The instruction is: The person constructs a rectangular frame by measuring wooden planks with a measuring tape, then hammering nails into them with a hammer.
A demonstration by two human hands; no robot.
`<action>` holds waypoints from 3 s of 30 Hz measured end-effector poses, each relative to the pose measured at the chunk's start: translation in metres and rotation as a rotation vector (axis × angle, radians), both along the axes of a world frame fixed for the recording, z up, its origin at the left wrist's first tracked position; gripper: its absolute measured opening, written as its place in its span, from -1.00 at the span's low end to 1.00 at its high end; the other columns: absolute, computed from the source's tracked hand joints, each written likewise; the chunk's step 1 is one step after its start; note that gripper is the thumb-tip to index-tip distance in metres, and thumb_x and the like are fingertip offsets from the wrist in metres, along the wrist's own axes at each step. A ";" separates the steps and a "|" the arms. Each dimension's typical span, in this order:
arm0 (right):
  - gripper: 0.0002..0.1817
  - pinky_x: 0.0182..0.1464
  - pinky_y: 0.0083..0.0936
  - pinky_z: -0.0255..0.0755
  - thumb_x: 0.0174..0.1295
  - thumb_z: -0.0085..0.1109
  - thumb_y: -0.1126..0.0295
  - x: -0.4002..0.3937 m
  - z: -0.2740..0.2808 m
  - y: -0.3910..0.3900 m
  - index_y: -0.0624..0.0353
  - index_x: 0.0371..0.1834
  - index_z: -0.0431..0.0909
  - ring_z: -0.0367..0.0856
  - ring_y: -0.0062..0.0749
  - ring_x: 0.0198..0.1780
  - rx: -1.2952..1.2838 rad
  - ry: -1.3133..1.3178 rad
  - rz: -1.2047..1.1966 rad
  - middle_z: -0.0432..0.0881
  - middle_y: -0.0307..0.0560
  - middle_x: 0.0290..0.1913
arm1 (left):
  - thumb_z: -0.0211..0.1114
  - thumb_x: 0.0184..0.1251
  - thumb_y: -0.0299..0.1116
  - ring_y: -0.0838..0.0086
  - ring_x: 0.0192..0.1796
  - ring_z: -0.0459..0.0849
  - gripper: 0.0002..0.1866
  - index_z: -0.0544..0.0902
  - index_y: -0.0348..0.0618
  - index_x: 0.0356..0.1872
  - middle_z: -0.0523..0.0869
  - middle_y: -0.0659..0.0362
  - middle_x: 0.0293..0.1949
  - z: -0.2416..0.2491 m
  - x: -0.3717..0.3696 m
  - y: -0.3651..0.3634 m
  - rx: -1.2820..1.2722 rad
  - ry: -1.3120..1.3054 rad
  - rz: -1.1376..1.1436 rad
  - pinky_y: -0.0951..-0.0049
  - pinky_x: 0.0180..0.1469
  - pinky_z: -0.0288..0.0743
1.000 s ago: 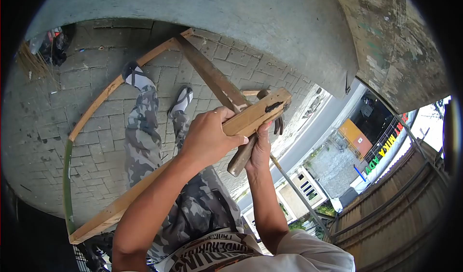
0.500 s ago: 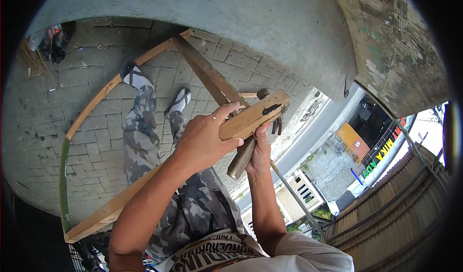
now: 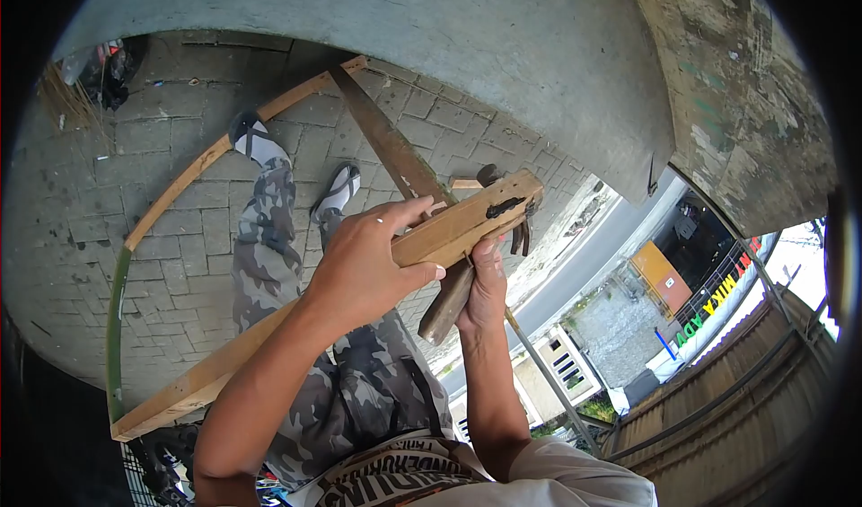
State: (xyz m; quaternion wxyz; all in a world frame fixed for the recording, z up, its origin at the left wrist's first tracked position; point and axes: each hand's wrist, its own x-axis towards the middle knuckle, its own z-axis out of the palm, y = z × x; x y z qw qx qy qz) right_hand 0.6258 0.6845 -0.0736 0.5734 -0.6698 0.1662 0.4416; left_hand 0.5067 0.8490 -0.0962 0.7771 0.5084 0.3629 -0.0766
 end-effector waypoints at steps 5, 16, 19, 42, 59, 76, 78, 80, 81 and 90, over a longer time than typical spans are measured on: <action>-0.35 0.12 -0.33 0.72 0.38 0.39 0.04 0.001 -0.001 0.002 0.11 0.38 0.37 0.69 -0.31 0.20 -0.010 0.032 -0.027 0.63 -0.10 0.22 | 0.65 0.01 -0.33 0.10 0.11 0.81 -0.32 0.64 -0.45 0.18 0.78 -0.16 0.11 0.000 0.000 -0.002 -0.091 0.092 0.127 0.25 0.21 0.61; -0.38 0.24 -0.29 0.62 0.36 0.44 0.13 0.003 0.002 -0.003 0.08 0.37 0.39 0.66 -0.29 0.24 -0.038 0.095 -0.089 0.63 -0.13 0.22 | 0.67 -0.01 -0.21 0.18 -0.08 0.86 -0.31 0.70 -0.40 0.17 0.82 -0.19 -0.12 0.001 0.000 0.005 -0.004 0.089 -0.006 0.31 0.09 0.63; -0.37 0.32 -0.27 0.56 0.34 0.46 0.16 0.005 0.003 -0.005 0.10 0.37 0.39 0.63 -0.27 0.28 -0.023 0.108 -0.095 0.62 -0.11 0.25 | 0.66 -0.02 -0.20 0.22 -0.21 0.86 -0.30 0.71 -0.37 0.18 0.83 -0.18 -0.23 0.000 -0.001 0.003 0.010 0.084 -0.014 0.32 0.01 0.64; -0.30 0.32 -0.35 0.52 0.27 0.53 0.22 0.015 0.007 -0.001 0.28 0.39 0.44 0.67 -0.30 0.22 -0.011 0.114 -0.034 0.66 -0.03 0.23 | 0.66 0.00 -0.24 0.34 -0.23 0.85 -0.40 0.75 -0.35 0.08 0.85 -0.11 -0.22 -0.002 0.003 0.011 -0.116 0.120 -0.103 0.40 -0.04 0.65; -0.30 0.30 -0.39 0.51 0.24 0.55 0.26 0.015 0.010 0.006 0.30 0.38 0.46 0.67 -0.34 0.19 -0.058 0.063 -0.032 0.66 -0.04 0.26 | 0.61 0.09 -0.46 0.29 0.24 0.76 -0.26 0.59 -0.17 0.39 0.75 -0.06 0.22 -0.004 0.000 0.009 -0.168 -0.040 0.016 0.36 0.30 0.58; -0.52 -0.05 -0.54 0.62 0.28 0.51 0.35 0.005 0.022 0.019 0.21 0.18 0.50 0.69 -0.50 -0.13 -0.189 -0.030 -0.107 0.70 -0.15 -0.03 | 0.62 0.07 -0.54 0.35 0.31 0.69 -0.24 0.57 -0.31 0.38 0.71 -0.06 0.28 -0.002 0.002 0.013 -0.288 -0.013 0.040 0.38 0.38 0.51; -0.52 -0.09 -0.54 0.61 0.28 0.51 0.34 0.005 0.021 0.019 0.20 0.18 0.50 0.68 -0.50 -0.16 -0.180 -0.037 -0.110 0.70 -0.15 -0.05 | 0.63 0.06 -0.54 0.34 0.32 0.69 -0.25 0.57 -0.32 0.37 0.71 -0.05 0.29 -0.003 0.002 0.014 -0.287 -0.014 0.052 0.38 0.39 0.50; -0.52 -0.13 -0.55 0.60 0.28 0.51 0.34 0.004 0.020 0.019 0.20 0.18 0.50 0.67 -0.51 -0.19 -0.166 -0.042 -0.115 0.70 -0.16 -0.06 | 0.63 0.06 -0.54 0.33 0.33 0.68 -0.24 0.57 -0.33 0.37 0.70 -0.05 0.30 -0.003 0.001 0.016 -0.288 -0.014 0.061 0.37 0.40 0.50; -0.52 -0.12 -0.54 0.61 0.28 0.51 0.34 0.004 0.020 0.019 0.20 0.18 0.50 0.68 -0.50 -0.18 -0.165 -0.032 -0.120 0.70 -0.15 -0.05 | 0.63 0.06 -0.54 0.32 0.34 0.68 -0.25 0.57 -0.34 0.37 0.70 -0.05 0.31 -0.003 0.001 0.016 -0.283 -0.019 0.063 0.37 0.40 0.49; -0.49 -0.06 -0.53 0.72 0.29 0.50 0.32 0.002 0.022 0.026 0.17 0.23 0.48 0.75 -0.46 -0.08 -0.174 0.003 -0.179 0.70 -0.13 0.03 | 0.63 0.07 -0.53 0.33 0.35 0.67 -0.29 0.58 -0.39 0.32 0.68 -0.05 0.33 0.000 0.002 0.017 -0.281 -0.006 0.067 0.37 0.41 0.49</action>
